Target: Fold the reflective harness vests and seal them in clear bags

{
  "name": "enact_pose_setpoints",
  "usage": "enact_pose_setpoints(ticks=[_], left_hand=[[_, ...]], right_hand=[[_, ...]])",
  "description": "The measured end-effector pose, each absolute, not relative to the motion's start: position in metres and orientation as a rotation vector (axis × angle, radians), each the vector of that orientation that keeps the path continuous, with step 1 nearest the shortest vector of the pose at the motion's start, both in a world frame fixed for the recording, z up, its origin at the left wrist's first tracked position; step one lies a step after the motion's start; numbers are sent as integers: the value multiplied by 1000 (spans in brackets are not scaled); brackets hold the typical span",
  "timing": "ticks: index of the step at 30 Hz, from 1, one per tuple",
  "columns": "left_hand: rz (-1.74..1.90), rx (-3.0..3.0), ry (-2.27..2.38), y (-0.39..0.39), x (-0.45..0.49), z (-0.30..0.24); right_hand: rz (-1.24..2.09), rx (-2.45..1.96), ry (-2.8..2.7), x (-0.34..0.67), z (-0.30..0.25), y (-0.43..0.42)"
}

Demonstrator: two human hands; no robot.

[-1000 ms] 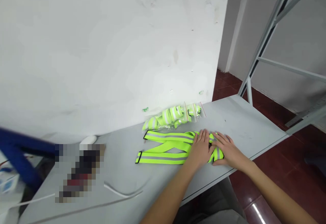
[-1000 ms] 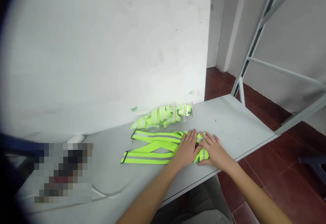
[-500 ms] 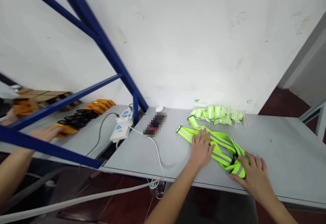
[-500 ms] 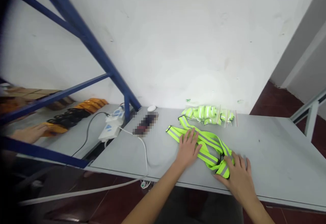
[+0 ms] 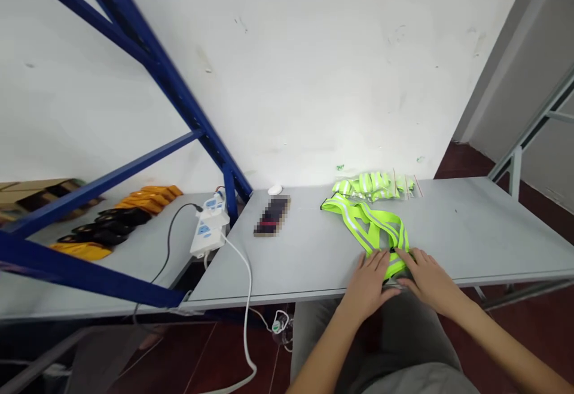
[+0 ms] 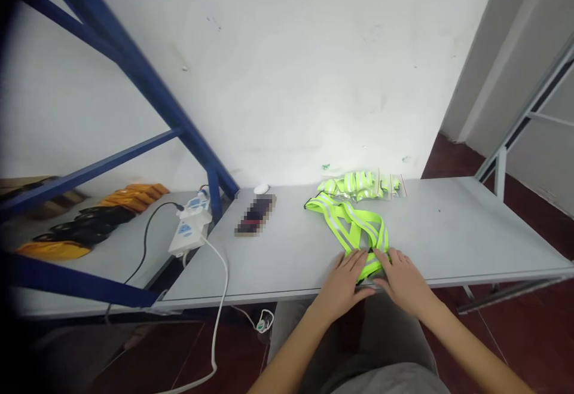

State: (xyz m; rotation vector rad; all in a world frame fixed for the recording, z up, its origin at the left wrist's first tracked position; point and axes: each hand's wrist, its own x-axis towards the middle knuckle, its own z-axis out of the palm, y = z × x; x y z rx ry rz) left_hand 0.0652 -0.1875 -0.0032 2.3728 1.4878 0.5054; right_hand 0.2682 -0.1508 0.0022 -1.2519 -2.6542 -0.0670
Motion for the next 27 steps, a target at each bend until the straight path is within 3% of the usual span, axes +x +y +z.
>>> enact_pose_setpoints(ticks=[3,7,22,27], left_hand=[[457,2415,1471,-192,45,-7],[464,2442,1475,-199,38,-9],[924,2263,1354,-185,17,-12],[862,2263,1327,-181,11,-15]], right_hand=[[40,-1149,-2689,266,1,-154],[-57,-1068,-2778,260,6,-150],[38,-989,-2789,241,2,-146],[33,-1014,-2680,238,-7,-146]])
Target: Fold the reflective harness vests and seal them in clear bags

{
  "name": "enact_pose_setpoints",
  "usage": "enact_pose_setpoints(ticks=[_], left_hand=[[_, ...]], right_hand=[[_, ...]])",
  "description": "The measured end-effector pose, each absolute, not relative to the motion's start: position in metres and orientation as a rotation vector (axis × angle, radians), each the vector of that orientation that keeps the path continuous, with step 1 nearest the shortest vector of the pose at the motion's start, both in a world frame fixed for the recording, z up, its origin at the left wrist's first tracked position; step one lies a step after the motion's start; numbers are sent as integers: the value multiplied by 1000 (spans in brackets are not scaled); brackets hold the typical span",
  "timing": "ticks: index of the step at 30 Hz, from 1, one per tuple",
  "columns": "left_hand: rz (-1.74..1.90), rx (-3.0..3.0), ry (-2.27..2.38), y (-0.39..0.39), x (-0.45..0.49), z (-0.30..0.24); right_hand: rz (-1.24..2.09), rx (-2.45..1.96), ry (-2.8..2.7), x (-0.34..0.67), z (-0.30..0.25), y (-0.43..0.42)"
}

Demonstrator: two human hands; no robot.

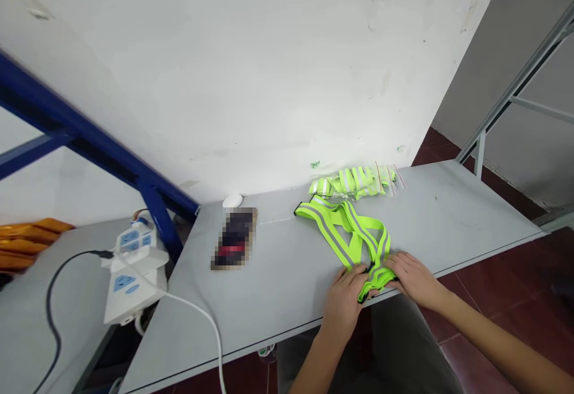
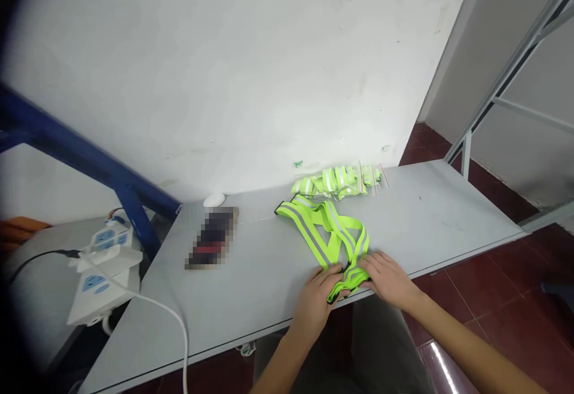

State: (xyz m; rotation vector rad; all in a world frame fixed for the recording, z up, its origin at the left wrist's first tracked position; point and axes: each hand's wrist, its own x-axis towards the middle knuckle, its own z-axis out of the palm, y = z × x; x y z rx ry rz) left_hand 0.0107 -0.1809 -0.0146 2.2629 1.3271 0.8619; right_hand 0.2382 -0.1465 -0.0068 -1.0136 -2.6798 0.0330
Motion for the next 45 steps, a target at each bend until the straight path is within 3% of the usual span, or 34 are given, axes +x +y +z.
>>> enact_pose_setpoints(ticks=[10,16,23,34,45], left_hand=[[616,2379,1365,-184,14,-19],[703,2278,1360,-180,15,-13],[756,2052,1466,-180,25,1],[1011,1770,1690,-181,37,5],[1111,1631,1628,-185,32,9]], right_hand=[[262,-1098,-2508,236,-1,-139],[469,-1113,-2360,237,-3,-137],[430,-1136,-2350,231,-6,-120],[440,-794,-2359,239,-9,-107],[676,-899,-2374,237,-9,-102]])
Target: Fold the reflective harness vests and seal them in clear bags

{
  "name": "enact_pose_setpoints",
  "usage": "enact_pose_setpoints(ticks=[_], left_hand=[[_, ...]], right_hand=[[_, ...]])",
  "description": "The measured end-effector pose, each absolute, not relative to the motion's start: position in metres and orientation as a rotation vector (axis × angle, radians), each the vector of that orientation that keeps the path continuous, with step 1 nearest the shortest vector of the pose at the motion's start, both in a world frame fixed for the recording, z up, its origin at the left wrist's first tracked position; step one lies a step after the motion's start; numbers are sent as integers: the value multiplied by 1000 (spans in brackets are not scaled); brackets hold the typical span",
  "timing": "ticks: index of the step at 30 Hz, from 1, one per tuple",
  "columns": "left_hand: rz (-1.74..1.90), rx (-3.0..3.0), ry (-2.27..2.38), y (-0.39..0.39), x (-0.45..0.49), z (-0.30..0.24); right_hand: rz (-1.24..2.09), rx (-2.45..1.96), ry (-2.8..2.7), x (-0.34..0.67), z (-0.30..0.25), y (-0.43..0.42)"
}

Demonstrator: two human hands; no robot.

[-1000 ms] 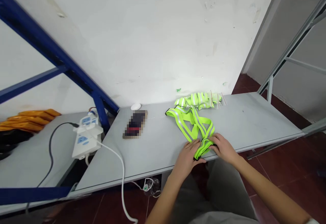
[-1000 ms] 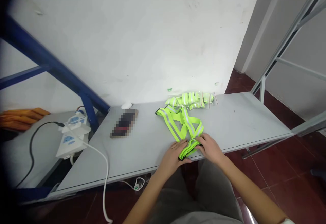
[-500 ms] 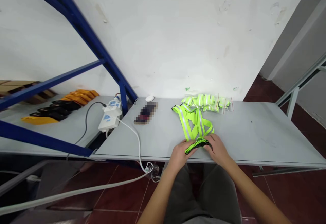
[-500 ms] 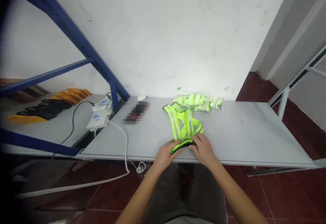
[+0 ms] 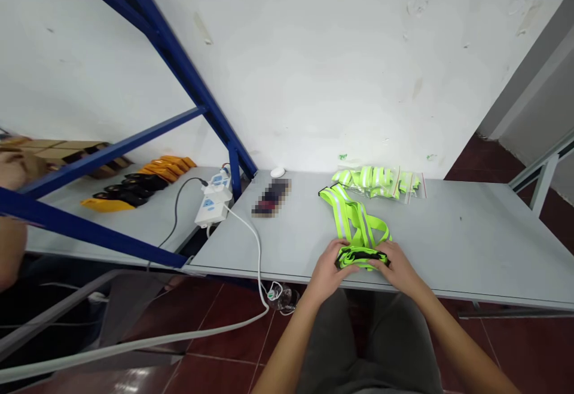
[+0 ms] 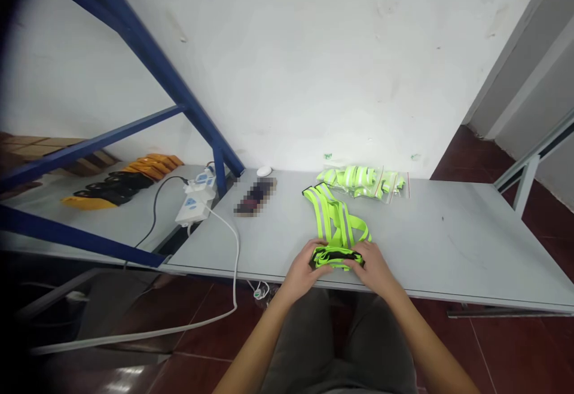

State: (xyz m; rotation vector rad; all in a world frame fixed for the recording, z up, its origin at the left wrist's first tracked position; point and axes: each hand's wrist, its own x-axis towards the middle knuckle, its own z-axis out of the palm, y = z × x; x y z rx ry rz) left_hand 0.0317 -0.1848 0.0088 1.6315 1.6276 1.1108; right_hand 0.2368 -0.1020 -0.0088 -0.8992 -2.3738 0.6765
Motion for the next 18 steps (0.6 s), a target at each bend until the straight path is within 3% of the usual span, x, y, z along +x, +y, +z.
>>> enact_pose_setpoints(ticks=[10,13,18], left_hand=[[913,1859,2200,-180,50,-2],[909,1818,2383,-181,58,-4],[979,1886,2386,-188,60,-6]], right_hand=[[297,-1271,-2327,226,-14,-114],[175,-1084,-2435,229,-11,-122],[286,-822,-2537,233,-5,-130]])
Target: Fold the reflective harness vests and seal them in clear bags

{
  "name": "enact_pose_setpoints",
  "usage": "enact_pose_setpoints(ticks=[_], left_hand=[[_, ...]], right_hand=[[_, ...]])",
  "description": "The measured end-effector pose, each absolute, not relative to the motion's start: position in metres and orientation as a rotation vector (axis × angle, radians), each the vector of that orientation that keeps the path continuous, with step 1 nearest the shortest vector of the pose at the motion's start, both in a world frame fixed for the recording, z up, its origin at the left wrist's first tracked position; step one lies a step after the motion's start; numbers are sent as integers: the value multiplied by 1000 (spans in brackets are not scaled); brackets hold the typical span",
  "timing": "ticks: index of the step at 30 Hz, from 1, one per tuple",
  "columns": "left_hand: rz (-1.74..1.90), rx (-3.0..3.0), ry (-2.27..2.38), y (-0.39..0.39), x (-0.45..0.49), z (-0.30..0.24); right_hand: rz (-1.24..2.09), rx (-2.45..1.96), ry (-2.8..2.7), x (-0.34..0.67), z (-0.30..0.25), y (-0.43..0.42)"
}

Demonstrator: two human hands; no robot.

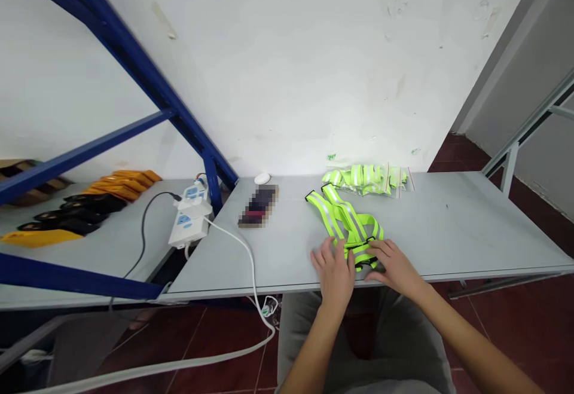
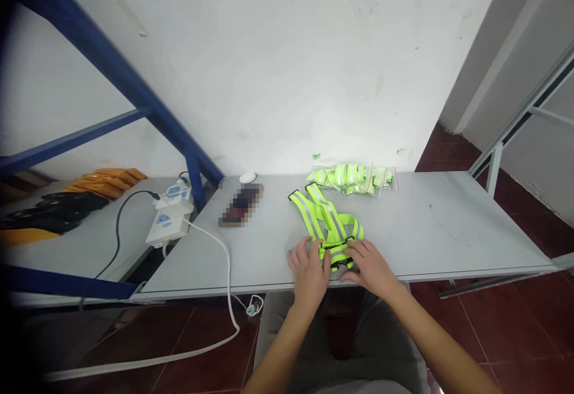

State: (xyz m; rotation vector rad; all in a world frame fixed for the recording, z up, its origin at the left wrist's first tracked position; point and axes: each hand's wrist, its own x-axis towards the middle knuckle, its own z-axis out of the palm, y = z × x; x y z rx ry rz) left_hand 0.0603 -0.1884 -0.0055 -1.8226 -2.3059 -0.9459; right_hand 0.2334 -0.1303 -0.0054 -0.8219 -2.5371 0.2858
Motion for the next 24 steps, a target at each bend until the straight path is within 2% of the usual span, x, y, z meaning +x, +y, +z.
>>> enact_pose_setpoints(ticks=[4,7,14,19,24], left_hand=[[-851,-2275,-2175,-197,42,-4],[-773,-2388,-2124,-202,25,-3],[-990,-2297,-2260,-197,24,8],[-856,-1930,-2478,-191,35,7],[-903,-1773,-2470,-192,37,-1]], right_hand=[[246,-823,-2533,230,0,-126],[192,-795,-2582,227,9,-119],[200,-941,-2585,203,4,-100],[152,-1065,-2506,189,-10,-104],[197,-918,-2610,193,-8,-112]])
